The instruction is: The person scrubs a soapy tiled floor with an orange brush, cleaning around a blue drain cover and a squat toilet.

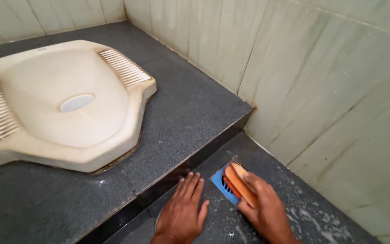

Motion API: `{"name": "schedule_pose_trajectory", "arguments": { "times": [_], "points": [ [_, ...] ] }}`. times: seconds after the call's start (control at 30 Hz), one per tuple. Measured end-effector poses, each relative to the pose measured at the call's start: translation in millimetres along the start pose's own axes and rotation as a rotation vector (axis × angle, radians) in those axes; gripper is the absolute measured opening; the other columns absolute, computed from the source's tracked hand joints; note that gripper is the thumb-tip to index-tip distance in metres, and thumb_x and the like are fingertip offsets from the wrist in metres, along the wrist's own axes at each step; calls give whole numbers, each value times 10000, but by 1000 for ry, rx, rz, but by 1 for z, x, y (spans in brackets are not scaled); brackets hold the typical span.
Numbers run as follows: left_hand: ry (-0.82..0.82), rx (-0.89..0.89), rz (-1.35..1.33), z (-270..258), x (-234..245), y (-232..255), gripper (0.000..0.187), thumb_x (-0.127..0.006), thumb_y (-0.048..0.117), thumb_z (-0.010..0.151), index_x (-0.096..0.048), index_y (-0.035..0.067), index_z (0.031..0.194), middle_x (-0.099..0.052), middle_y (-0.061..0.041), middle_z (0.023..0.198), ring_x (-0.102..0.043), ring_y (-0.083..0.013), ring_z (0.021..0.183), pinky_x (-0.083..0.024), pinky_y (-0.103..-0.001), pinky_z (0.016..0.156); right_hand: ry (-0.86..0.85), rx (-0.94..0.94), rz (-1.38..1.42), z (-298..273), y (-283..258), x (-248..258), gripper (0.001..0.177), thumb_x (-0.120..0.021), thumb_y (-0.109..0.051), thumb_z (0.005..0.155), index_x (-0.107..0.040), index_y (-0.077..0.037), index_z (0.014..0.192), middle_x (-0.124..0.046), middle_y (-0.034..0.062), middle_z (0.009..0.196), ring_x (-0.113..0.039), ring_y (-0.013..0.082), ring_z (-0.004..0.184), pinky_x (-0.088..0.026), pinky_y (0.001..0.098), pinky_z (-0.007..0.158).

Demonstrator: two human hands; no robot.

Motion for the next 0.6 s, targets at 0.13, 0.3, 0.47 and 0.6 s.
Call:
{"name": "schedule_pose_trajectory", "arguments": {
  "times": [0.13, 0.3, 0.47, 0.6],
  "points": [
    [61, 45, 39, -7, -7, 3, 557, -549, 292, 969, -496, -97, 1365, -472, -253, 1483, -374, -402, 1432, -248, -487, 1188, -29, -76, -55, 5, -7, -5, 660, -821, -116, 675, -589, -74, 1292, -661, 175, 1272, -626, 391, 1167, -495, 445, 986],
    [44, 49, 54, -5, -2, 3, 549, -537, 255, 960, -490, -111, 1366, -468, -263, 1476, -377, -395, 1425, -243, -487, 1186, -105, 25, 68, -4, -15, 0, 670, -823, -112, 667, -589, -78, 1294, -665, 181, 1270, -639, 376, 1174, -508, 428, 980],
    [28, 55, 29, -3, -2, 2, 549, -533, 242, 955, -482, -114, 1370, -457, -257, 1486, -363, -397, 1432, -238, -481, 1187, -220, -54, -22, 20, -12, 9, 690, -827, -86, 669, -580, -91, 1313, -659, 170, 1276, -624, 376, 1177, -496, 440, 994],
    [40, 62, 33, -8, -13, -1, 559, -542, 235, 944, -478, -115, 1375, -455, -261, 1492, -363, -398, 1432, -231, -486, 1192, -216, 71, 53, 8, -15, 11, 752, -798, -49, 669, -551, -83, 1378, -645, 184, 1299, -607, 401, 1183, -481, 454, 996]
  ]
}}
Point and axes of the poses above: each hand's wrist, its own z-axis towards the middle knuckle, its own x-axis out of the back of the hand, y = z × x, the point moved 1 cm from there along z, towards the middle knuckle
